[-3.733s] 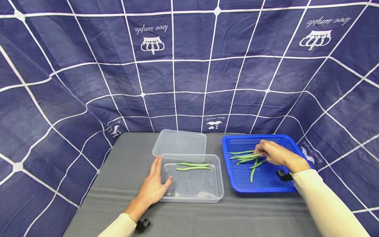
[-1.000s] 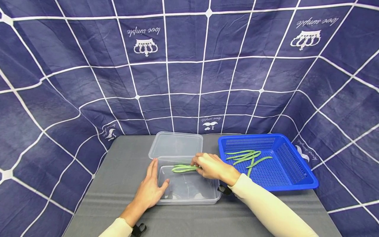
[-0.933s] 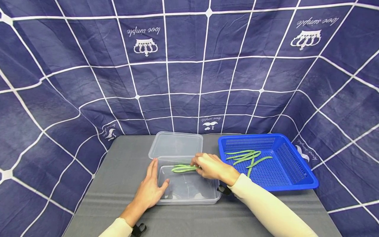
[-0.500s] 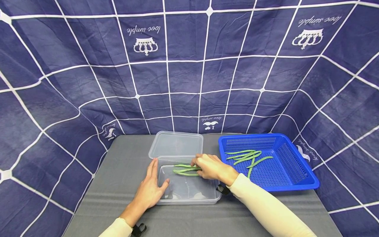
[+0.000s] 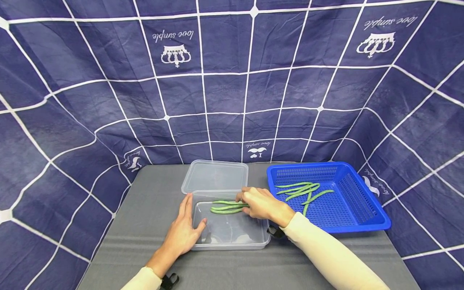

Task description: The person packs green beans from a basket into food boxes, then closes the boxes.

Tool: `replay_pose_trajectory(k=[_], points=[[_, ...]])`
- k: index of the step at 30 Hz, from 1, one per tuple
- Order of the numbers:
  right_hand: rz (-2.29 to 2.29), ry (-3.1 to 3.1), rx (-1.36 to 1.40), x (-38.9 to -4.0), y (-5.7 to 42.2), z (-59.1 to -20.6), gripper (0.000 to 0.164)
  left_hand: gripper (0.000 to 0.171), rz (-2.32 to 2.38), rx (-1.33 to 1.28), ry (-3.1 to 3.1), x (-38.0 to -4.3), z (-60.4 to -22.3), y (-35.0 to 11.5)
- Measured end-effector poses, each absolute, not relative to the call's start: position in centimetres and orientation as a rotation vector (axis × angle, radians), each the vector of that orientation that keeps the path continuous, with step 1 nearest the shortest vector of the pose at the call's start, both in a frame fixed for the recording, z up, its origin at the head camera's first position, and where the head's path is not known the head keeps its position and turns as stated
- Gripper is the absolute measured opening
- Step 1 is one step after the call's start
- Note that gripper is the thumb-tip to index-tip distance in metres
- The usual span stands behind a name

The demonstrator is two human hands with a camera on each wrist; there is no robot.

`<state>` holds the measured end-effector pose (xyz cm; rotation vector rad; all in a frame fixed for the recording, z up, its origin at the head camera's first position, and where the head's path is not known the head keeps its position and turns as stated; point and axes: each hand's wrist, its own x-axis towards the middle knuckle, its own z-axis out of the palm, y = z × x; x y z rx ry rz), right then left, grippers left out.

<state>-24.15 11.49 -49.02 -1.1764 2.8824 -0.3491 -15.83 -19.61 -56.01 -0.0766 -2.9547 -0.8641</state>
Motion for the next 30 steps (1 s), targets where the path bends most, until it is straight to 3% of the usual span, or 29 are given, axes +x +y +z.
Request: replay_pose_trajectory(k=[30], points=[[-0.45,3.043,-1.126,-25.0,19.7,-46.1,0.024,0.106,-0.884,-0.076,-2.957,-15.8,-56.0,-19.7]])
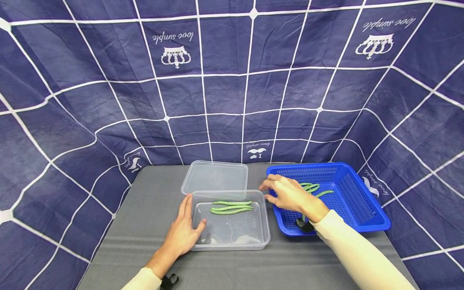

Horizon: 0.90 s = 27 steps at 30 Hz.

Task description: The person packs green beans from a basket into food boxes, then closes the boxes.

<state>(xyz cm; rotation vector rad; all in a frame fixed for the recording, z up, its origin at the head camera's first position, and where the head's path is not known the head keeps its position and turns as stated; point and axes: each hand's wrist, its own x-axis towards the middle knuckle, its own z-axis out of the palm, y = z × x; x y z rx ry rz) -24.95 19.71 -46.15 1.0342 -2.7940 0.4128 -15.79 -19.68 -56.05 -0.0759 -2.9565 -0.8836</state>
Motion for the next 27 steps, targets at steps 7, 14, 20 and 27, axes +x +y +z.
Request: replay_pose_trajectory(k=[7,14,20,27], points=[[0.44,-2.797,0.985,-25.6,22.5,-46.5,0.022,0.107,-0.887,-0.078,-2.958,-15.8,-55.9,-19.7],[0.462,-2.801,0.944,-26.4,25.3,-47.1,0.023,0.106,-0.886,-0.072,-2.955,-15.7,-55.9,-19.5],[0.486,-2.822,0.909,-27.1,27.6,-47.6,0.025,0.106,-0.883,-0.069,-2.947,-15.8,-55.9,-19.5],[0.5,-2.863,0.908,-27.9,30.1,-48.4,0.028,0.105,-0.884,-0.074,-2.933,-15.8,-56.0,-19.5]])
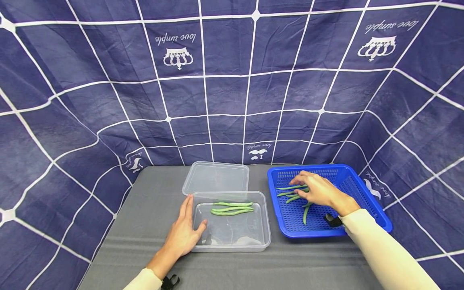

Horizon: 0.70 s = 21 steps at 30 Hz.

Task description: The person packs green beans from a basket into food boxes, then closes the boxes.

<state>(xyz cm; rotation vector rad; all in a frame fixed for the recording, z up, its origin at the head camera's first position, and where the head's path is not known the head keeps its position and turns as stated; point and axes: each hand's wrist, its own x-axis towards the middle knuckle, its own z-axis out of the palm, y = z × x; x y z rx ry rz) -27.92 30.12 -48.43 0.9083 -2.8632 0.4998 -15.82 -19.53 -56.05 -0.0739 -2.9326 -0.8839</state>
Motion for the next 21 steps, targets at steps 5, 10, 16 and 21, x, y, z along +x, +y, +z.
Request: replay_pose_trajectory(k=[5,10,16,21], points=[[0.522,-2.898,0.9,-28.5,31.5,-49.3,0.031,0.106,-0.885,-0.073,-2.931,-15.8,-56.0,-19.5],[0.506,-2.907,0.945,-29.0,32.3,-50.0,0.032,0.106,-0.889,-0.065,-2.932,-15.7,-56.0,-19.5],[0.533,-2.95,0.961,-29.5,32.7,-51.0,0.034,0.106,-0.89,-0.07,-2.934,-15.7,-56.0,-19.5],[0.526,-2.965,0.959,-29.8,32.6,-51.7,0.039,0.106,-0.885,-0.069,-2.937,-15.8,-56.0,-19.5]])
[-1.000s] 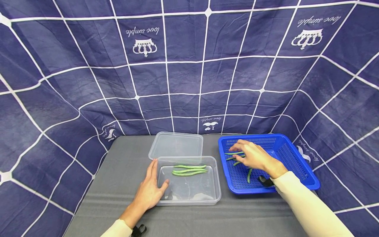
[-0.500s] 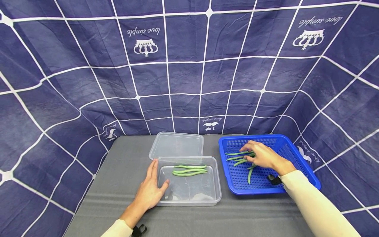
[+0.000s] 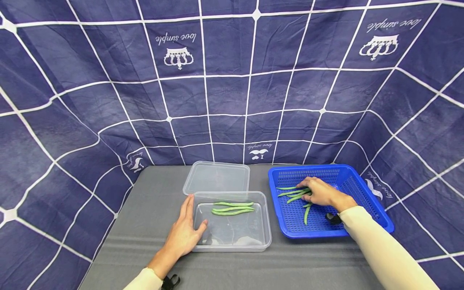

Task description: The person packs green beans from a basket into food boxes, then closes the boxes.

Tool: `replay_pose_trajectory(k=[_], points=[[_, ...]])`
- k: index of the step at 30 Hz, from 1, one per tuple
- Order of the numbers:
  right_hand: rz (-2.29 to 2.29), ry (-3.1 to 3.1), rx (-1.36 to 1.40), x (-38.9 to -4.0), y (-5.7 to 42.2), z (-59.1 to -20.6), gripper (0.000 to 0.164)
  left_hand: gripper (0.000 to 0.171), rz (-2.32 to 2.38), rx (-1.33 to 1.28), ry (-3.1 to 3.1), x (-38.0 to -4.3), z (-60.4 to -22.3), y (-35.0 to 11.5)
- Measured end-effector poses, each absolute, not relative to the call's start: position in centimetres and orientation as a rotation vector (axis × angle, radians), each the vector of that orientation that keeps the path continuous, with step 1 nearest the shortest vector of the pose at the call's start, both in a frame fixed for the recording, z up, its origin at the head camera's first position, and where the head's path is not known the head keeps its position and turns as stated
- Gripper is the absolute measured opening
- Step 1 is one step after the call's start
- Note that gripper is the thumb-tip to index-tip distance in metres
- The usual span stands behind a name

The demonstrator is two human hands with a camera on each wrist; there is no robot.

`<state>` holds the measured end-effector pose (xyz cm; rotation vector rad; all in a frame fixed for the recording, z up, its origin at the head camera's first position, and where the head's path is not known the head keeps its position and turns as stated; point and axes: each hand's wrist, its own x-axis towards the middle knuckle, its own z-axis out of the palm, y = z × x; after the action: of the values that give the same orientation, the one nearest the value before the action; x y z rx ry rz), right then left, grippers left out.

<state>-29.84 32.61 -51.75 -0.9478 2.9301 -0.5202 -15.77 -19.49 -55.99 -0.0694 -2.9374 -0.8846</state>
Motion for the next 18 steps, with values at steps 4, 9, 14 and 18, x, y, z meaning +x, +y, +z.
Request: replay_pose_trajectory(k=[4,9,14,18], points=[[-0.521,2.939,-0.948,-29.9,32.5,-52.1,0.041,0.106,-0.88,-0.071,-2.941,-15.8,-56.1,-19.5],[-0.537,2.954,-0.979,-30.9,33.1,-53.4,0.04,0.106,-0.883,-0.076,-2.938,-15.8,-56.1,-19.6],[-0.52,2.952,-1.084,-32.9,34.6,-55.7,0.036,0.106,-0.883,-0.074,-2.94,-15.8,-56.0,-19.6],[-0.48,2.95,-1.166,-33.8,35.2,-56.8,0.031,0.107,-0.886,-0.071,-2.941,-15.8,-55.9,-19.6]])
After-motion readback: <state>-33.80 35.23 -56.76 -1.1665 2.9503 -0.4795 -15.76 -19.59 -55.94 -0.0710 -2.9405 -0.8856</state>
